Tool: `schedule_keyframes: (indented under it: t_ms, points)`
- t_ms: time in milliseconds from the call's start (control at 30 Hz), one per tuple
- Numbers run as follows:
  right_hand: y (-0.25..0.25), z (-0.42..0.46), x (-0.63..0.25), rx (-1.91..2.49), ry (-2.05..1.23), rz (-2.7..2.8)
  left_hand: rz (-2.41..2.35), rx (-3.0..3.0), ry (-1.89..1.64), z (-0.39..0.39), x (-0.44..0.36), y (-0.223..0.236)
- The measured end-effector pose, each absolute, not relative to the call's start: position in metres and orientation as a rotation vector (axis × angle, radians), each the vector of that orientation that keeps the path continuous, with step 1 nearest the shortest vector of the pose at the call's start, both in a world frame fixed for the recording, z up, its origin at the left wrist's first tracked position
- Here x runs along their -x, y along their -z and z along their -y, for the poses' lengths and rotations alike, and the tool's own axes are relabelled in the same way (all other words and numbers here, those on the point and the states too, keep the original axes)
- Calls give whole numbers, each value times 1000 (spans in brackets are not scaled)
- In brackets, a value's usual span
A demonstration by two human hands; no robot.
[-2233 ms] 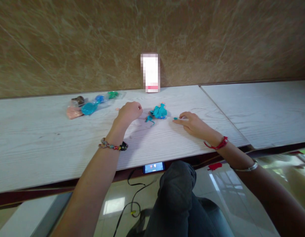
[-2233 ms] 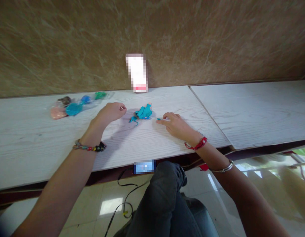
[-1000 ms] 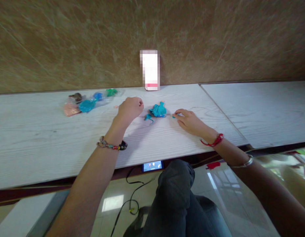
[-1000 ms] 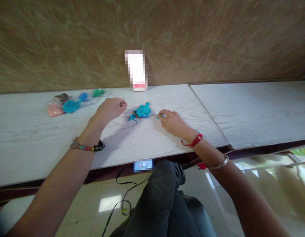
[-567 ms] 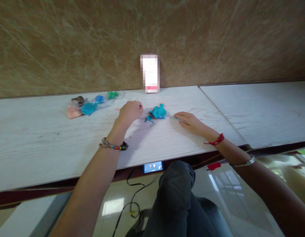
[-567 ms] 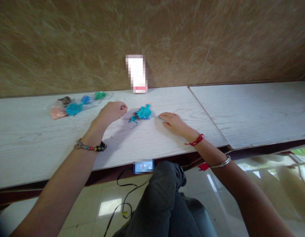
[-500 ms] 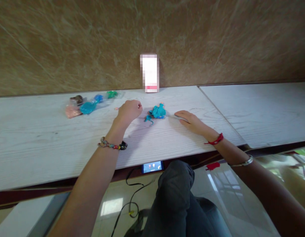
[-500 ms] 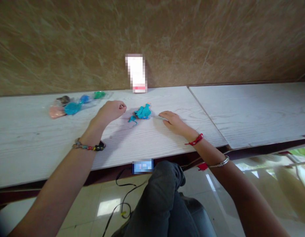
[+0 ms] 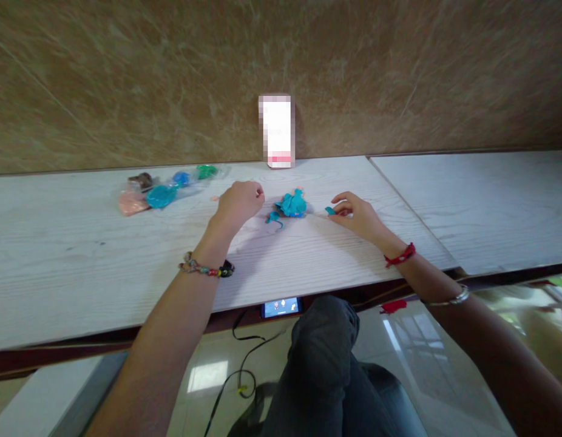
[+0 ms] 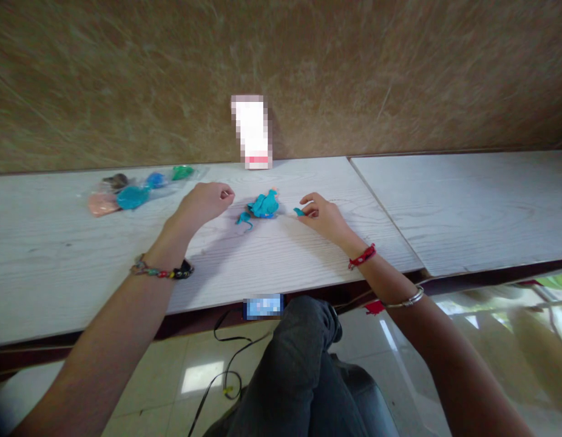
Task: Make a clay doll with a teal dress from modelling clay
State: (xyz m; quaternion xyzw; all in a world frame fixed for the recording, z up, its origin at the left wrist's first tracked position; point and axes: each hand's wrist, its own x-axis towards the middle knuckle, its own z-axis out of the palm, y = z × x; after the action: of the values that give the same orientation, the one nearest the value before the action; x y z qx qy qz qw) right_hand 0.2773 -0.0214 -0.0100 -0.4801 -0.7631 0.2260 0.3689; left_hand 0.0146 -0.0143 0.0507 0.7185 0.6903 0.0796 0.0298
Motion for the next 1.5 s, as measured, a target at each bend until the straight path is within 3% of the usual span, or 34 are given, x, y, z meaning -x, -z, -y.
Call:
schedule_keyframes:
  t_ms: [233, 400, 667, 1133, 1500]
  points:
    - [5, 27, -273, 1098, -753, 2029, -1398, -2438, -584, 18, -43, -40]
    - [3, 32, -271, 1032, -926, 2079, -1179, -2432, -544, 24, -64, -26]
    - [5, 29, -274, 1067, -753, 2162, -1309, -2367, -382, 32, -72, -24]
    - [6, 26, -271, 1170, -684, 2134, -1301, -2272, -399, 35, -76, -21]
    - [13, 29, -281, 1024, -212, 2391, -1461, -2400, -372, 34, -73, -22]
